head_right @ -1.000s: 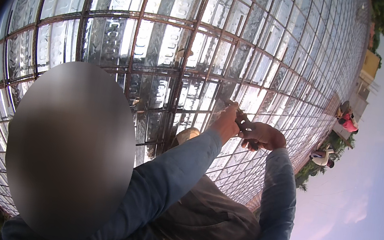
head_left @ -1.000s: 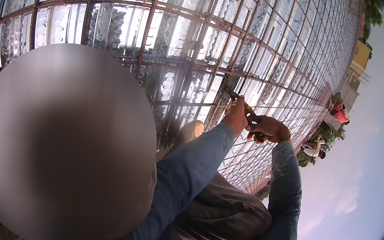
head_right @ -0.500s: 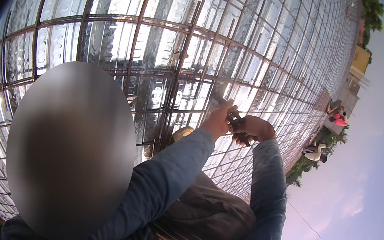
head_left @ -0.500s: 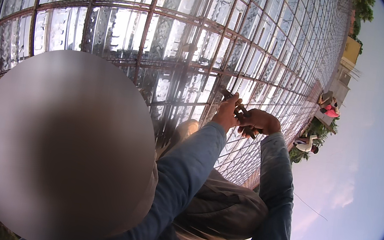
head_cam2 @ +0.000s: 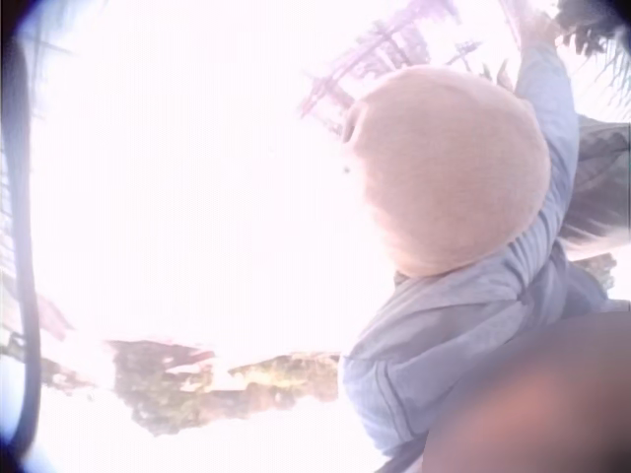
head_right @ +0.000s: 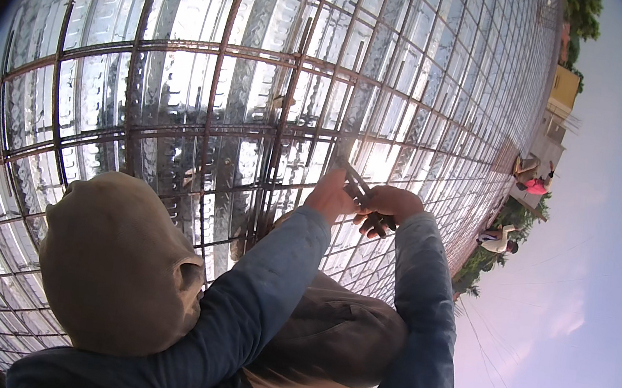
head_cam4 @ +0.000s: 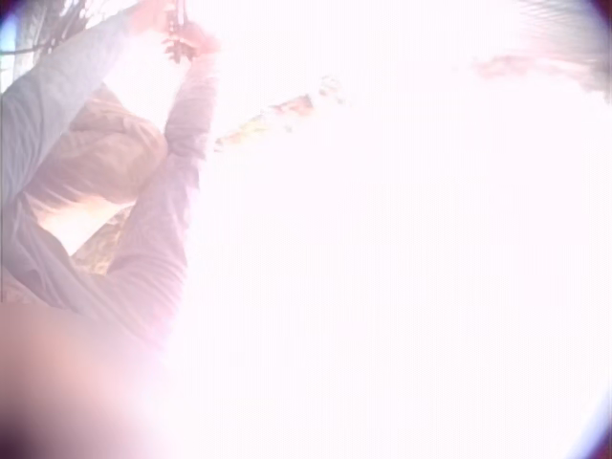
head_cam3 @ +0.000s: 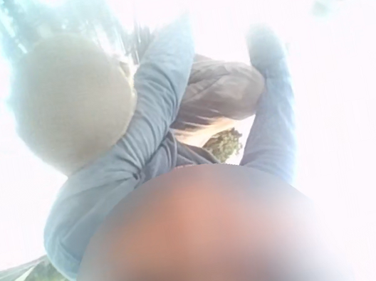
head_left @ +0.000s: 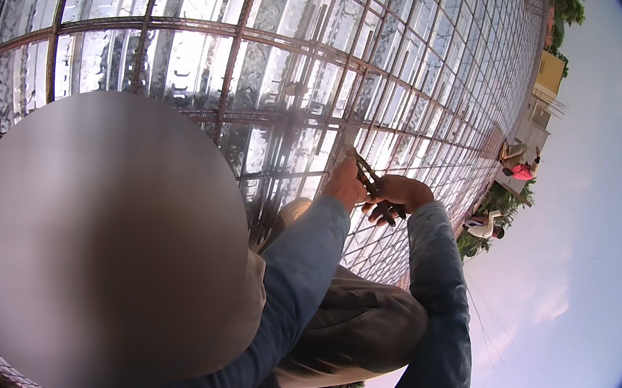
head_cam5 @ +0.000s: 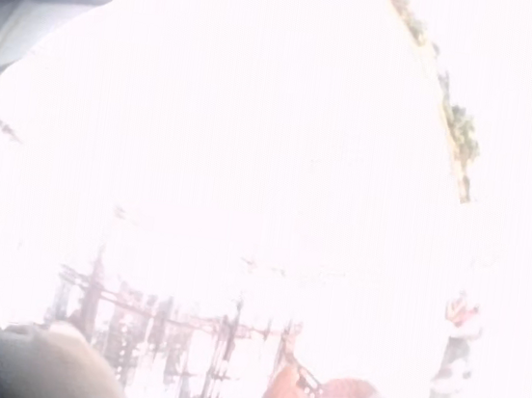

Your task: The person uses pliers to twist and secure wire ties at the intersections of a rebar grid. They repeatedly position the pliers, twist the wire, and move to the next intersection to continue assembling the rebar cage.

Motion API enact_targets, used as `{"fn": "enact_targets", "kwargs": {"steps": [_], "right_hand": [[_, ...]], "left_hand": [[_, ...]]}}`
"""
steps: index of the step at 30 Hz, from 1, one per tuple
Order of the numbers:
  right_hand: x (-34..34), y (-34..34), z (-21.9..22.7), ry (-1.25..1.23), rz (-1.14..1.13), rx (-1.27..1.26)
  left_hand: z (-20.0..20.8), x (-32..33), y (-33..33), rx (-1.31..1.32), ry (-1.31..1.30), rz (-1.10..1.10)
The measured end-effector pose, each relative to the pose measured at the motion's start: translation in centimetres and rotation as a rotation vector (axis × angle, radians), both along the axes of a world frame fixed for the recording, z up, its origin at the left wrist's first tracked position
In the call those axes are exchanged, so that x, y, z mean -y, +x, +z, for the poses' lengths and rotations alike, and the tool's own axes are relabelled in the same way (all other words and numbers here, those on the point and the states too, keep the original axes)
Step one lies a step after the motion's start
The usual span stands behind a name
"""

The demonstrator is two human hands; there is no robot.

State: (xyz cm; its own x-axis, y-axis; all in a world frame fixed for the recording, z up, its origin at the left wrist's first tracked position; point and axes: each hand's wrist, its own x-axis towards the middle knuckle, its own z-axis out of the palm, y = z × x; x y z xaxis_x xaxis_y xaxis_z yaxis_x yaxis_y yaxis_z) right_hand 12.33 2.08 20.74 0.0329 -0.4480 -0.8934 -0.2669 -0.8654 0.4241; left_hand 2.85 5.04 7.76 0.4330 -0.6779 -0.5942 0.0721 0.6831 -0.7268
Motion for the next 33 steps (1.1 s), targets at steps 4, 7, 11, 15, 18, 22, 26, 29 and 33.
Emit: {"fn": "enact_targets", "kwargs": {"steps": [4,7,11,15,18,22,26,29,33], "right_hand": [[-1.6,0.8,1.2,0.116,-0.242,-0.059],[-1.3,1.2,1.7,0.146,-0.259,-0.029],[-1.9,2.0,3.0,0.247,-0.294,0.042],[-1.9,0.8,4.7,0.285,-0.379,0.094],[-2.3,0.8,5.1,0.256,-0.354,0.067],[-2.8,1.2,6.2,0.145,-0.143,0.264],[-7.0,4.4,7.5,0.201,-0.031,0.267],[-7.7,6.9,7.3,0.252,0.128,0.328],[-10.3,9.0,5.0,0.412,0.256,0.457]], "left_hand": [[-1.4,1.5,-1.7,-0.048,0.074,-0.172],[-0.4,1.3,-0.9,-0.063,0.268,-0.007],[1.5,-1.0,-0.1,0.082,0.392,0.078],[5.1,-3.6,-0.5,0.074,0.362,0.030],[5.9,-2.5,-1.4,0.160,0.432,-0.091],[7.1,-1.8,-2.9,0.105,0.318,-0.114],[3.4,0.4,-3.7,-0.021,0.477,0.189],[2.4,-0.8,-3.7,0.202,0.392,0.067],[4.4,-3.8,-2.5,0.357,0.352,0.040]]}}
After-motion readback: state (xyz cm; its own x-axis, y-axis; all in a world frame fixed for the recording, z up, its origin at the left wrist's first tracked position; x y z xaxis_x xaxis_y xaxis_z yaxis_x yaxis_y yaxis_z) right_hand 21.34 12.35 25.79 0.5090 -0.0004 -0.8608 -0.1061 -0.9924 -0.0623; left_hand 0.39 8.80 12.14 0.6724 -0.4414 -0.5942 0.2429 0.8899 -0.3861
